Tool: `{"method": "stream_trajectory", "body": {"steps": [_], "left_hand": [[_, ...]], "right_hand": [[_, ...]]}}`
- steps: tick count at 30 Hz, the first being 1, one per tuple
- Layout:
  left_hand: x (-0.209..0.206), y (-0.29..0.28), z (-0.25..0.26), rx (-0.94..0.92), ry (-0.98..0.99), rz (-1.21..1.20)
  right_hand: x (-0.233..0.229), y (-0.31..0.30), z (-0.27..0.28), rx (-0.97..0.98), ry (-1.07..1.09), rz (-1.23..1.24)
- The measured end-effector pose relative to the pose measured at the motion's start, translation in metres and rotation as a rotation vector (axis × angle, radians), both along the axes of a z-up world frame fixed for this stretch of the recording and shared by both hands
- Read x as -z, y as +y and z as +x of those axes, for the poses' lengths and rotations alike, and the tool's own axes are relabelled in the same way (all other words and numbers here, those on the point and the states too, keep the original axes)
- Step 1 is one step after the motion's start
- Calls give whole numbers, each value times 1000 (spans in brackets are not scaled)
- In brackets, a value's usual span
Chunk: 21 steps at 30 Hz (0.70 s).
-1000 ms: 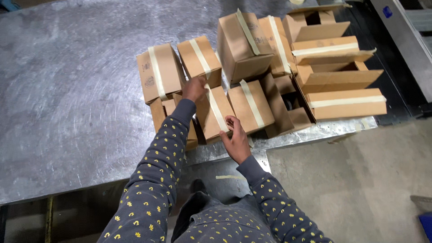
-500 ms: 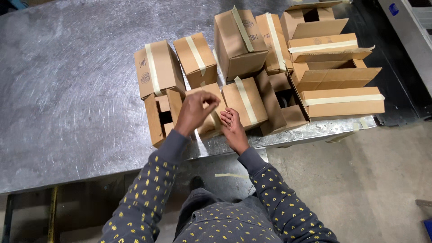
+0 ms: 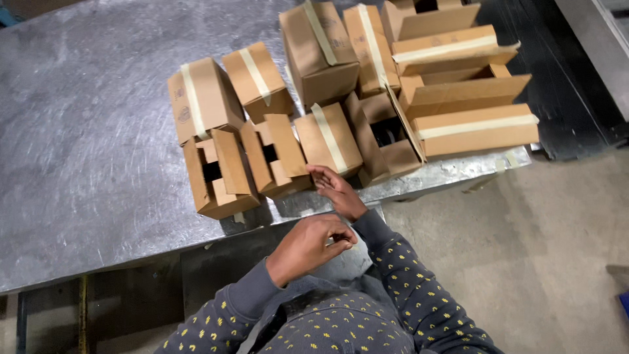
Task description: The person places blue bottles into cardboard boxes and seals the openings with strips of tape.
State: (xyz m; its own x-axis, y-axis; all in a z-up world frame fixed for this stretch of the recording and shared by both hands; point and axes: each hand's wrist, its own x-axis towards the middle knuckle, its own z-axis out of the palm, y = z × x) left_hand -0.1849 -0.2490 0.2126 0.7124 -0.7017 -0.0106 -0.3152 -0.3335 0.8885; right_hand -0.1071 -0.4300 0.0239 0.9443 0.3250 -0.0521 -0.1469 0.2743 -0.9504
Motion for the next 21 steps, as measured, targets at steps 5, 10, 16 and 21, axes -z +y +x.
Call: {"method": "stream_trajectory", "body": {"steps": [5, 10, 16, 21], "left_hand": [[-5, -32, 9, 82, 23, -89], [16, -78, 37, 35, 67, -160], [109, -168, 61, -16, 248, -312], [144, -251, 58, 43, 184, -164]], "right_hand": [[-37, -36, -47, -39, 10, 79], [86, -101, -112, 240, 173, 440], [18, -145, -165, 514, 173, 368], [27, -195, -206, 803, 189, 42]]}}
